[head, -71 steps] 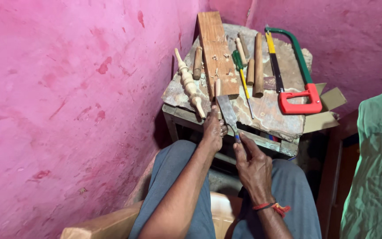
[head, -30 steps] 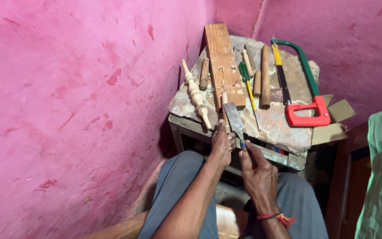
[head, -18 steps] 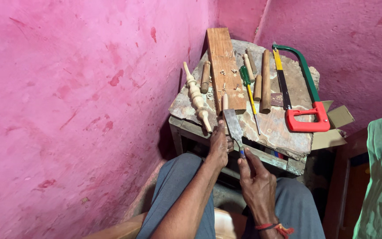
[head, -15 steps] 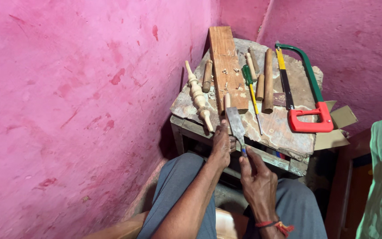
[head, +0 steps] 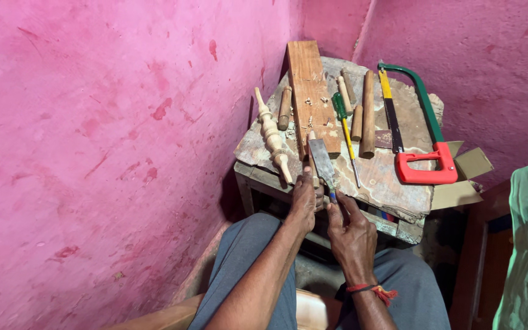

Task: The person carves a small wooden piece using a chisel, holding it with the left hand and striking the chisel with the right. The person occasionally rotates the piece to work on different sides and inspects the carved surface.

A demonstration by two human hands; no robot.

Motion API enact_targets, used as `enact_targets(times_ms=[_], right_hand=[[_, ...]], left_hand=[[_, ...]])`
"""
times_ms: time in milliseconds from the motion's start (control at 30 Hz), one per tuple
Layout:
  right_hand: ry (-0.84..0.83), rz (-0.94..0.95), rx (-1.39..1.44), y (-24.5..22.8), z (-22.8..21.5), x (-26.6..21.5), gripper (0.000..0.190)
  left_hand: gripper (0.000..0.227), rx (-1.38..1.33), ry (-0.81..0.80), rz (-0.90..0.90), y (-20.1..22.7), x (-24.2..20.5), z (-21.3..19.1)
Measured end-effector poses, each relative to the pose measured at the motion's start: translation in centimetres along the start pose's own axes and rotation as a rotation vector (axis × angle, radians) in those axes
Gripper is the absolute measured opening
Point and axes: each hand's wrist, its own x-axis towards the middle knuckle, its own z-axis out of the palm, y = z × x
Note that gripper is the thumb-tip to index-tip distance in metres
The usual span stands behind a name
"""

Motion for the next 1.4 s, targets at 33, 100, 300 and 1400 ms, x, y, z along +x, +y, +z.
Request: enact_targets(times_ms=[33, 100, 300, 1400], right_hand=[[0.005, -0.003, -0.016, -0.1, 0.1, 0.1, 0.037], [0.015, -0.011, -0.048, -0.2, 0.4, 0.9, 0.036], [0.007, -0.036, -0.015, -2.1, 1.7, 6.1, 0.038], [0.004, 0.067, 0.034, -0.3, -0.8, -2.4, 0.041]], left_hand=[[0.051, 0.045, 0.032, -0.01, -0.1, 0.0, 0.0], [0.049, 0.133, 0.096, -0.026, -0.4, 0.3, -0.2], [0.045, 0.071, 0.079, 0.088, -1.2, 2.2, -1.7], [0.044, 0.008, 0.084, -0.086, 0.2, -0.6, 0.8]])
